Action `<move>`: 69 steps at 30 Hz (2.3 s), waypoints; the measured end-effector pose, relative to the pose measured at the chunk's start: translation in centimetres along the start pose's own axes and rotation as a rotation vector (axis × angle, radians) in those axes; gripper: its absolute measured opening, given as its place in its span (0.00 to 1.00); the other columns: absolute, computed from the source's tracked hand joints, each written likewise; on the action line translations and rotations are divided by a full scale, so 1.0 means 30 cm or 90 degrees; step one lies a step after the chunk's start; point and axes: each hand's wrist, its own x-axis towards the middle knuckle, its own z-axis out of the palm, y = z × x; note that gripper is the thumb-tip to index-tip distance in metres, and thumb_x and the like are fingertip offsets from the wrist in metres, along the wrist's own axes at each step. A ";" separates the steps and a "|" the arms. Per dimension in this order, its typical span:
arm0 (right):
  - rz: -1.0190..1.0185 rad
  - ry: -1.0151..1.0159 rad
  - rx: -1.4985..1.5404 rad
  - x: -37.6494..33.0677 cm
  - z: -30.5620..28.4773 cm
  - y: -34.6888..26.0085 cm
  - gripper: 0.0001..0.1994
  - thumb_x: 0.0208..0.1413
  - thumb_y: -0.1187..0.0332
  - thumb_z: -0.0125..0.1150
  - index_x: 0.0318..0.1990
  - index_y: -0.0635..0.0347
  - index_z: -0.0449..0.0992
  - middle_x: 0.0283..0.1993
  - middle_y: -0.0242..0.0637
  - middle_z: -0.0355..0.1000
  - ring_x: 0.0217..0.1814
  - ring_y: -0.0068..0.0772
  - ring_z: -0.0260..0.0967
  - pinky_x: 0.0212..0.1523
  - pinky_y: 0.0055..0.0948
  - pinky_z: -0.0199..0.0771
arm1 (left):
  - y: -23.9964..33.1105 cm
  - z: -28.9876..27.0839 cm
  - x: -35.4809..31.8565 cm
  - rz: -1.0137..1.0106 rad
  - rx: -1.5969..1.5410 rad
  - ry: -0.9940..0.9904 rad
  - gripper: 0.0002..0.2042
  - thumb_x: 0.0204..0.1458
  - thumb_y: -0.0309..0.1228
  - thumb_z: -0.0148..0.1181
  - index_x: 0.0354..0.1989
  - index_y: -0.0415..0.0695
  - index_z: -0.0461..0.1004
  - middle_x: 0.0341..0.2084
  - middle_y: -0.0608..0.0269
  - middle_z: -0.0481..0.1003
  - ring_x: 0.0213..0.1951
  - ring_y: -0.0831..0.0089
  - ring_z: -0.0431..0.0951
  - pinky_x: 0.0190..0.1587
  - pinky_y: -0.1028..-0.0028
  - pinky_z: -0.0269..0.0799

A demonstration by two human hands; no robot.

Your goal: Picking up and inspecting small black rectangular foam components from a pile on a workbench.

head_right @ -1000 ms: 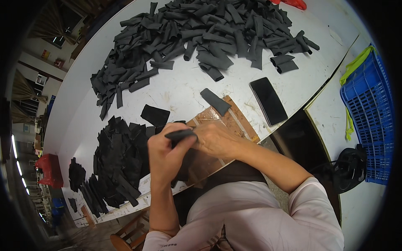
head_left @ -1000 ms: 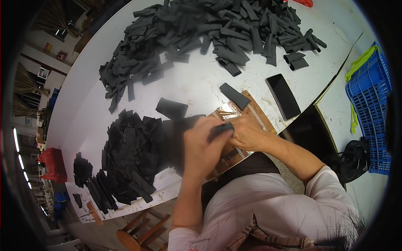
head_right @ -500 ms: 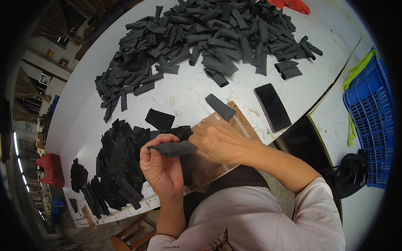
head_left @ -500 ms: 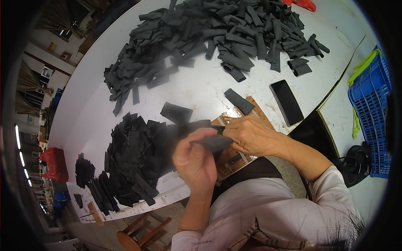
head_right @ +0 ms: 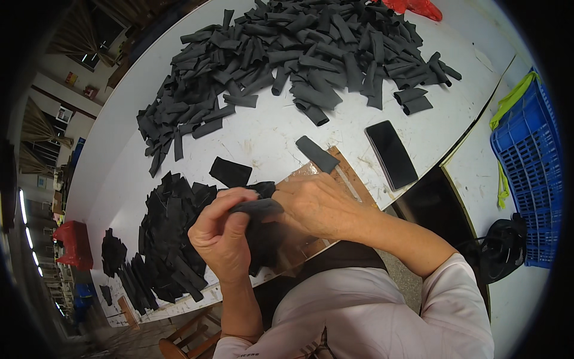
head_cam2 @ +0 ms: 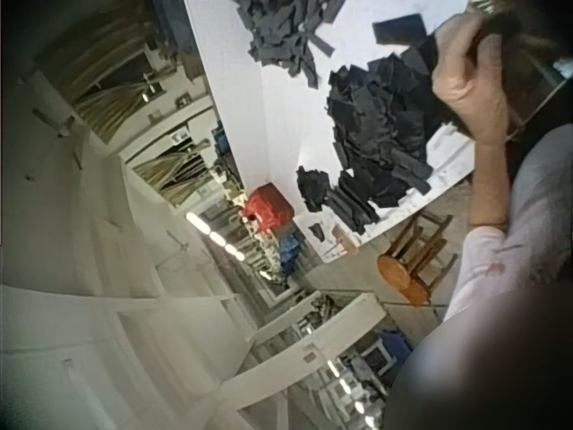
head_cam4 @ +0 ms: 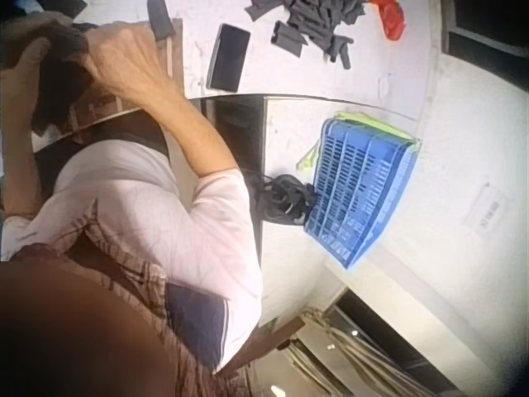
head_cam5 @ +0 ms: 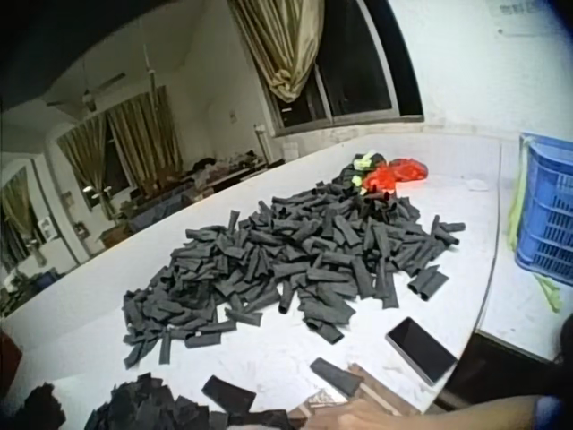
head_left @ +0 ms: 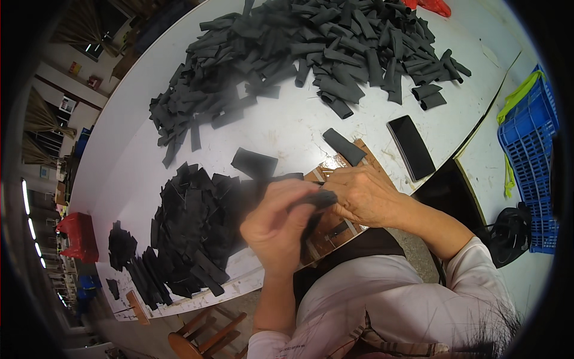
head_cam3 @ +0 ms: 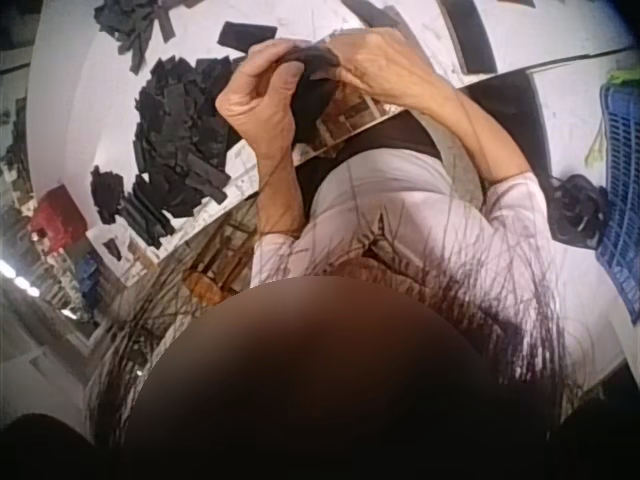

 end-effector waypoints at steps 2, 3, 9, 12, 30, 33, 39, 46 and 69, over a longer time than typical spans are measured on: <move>-0.004 0.018 0.035 -0.013 0.040 0.030 0.11 0.46 0.61 0.55 0.27 0.60 0.71 0.21 0.43 0.67 0.25 0.44 0.67 0.25 0.38 0.65 | 0.027 0.006 0.012 -0.044 0.221 -0.127 0.10 0.40 0.19 0.59 0.34 0.33 0.71 0.27 0.53 0.73 0.30 0.72 0.72 0.36 0.77 0.68; -0.001 0.015 0.031 -0.033 0.070 0.050 0.11 0.46 0.61 0.55 0.27 0.60 0.71 0.21 0.43 0.67 0.25 0.44 0.67 0.25 0.38 0.65 | 0.016 0.010 0.004 -0.045 0.216 -0.127 0.10 0.40 0.19 0.59 0.34 0.33 0.71 0.27 0.53 0.73 0.30 0.72 0.72 0.36 0.77 0.68; 0.077 -0.050 0.114 -0.061 0.110 0.075 0.11 0.47 0.60 0.53 0.28 0.58 0.72 0.21 0.44 0.67 0.24 0.47 0.66 0.25 0.38 0.64 | 0.002 0.019 -0.014 -0.103 0.092 -0.059 0.09 0.43 0.19 0.58 0.34 0.32 0.71 0.28 0.54 0.73 0.32 0.71 0.73 0.38 0.76 0.67; 0.070 -0.045 0.108 -0.053 0.096 0.073 0.13 0.47 0.59 0.53 0.24 0.61 0.71 0.20 0.45 0.67 0.23 0.47 0.66 0.25 0.38 0.64 | -0.015 0.003 -0.011 -0.017 0.125 -0.084 0.08 0.45 0.23 0.57 0.34 0.34 0.70 0.28 0.52 0.73 0.32 0.68 0.73 0.40 0.73 0.67; -0.013 0.048 0.142 -0.029 0.117 0.057 0.12 0.43 0.65 0.56 0.16 0.62 0.67 0.15 0.43 0.64 0.20 0.44 0.65 0.23 0.37 0.64 | -0.046 -0.053 -0.041 -0.078 -0.149 0.083 0.07 0.48 0.28 0.53 0.30 0.36 0.67 0.27 0.54 0.71 0.33 0.66 0.69 0.42 0.69 0.63; 0.003 -0.047 0.042 -0.023 0.063 0.056 0.15 0.46 0.62 0.55 0.16 0.64 0.66 0.14 0.43 0.63 0.18 0.44 0.64 0.22 0.34 0.64 | -0.076 -0.064 -0.021 -0.094 -0.063 0.065 0.06 0.49 0.26 0.52 0.32 0.36 0.68 0.28 0.55 0.71 0.32 0.69 0.69 0.40 0.71 0.64; 0.194 0.235 0.319 0.186 -0.103 0.156 0.22 0.53 0.53 0.45 0.22 0.67 0.69 0.15 0.37 0.64 0.18 0.25 0.61 0.21 0.25 0.60 | -0.418 -0.389 0.173 -0.182 0.887 0.285 0.19 0.46 0.34 0.55 0.42 0.32 0.65 0.37 0.41 0.68 0.40 0.56 0.70 0.41 0.62 0.66; 0.238 0.040 0.268 -0.078 0.047 -0.028 0.11 0.50 0.63 0.51 0.27 0.64 0.69 0.19 0.42 0.67 0.23 0.40 0.67 0.25 0.31 0.66 | -0.532 -0.547 0.218 -0.137 0.817 0.169 0.08 0.37 0.28 0.60 0.22 0.36 0.70 0.16 0.55 0.70 0.20 0.63 0.70 0.27 0.68 0.64; 0.150 0.120 0.232 0.053 0.456 -0.158 0.15 0.40 0.67 0.61 0.13 0.66 0.64 0.14 0.39 0.62 0.15 0.40 0.60 0.16 0.31 0.59 | -0.099 -0.317 -0.250 -0.062 0.505 0.400 0.15 0.49 0.27 0.52 0.45 0.37 0.63 0.35 0.63 0.68 0.33 0.81 0.67 0.34 0.83 0.63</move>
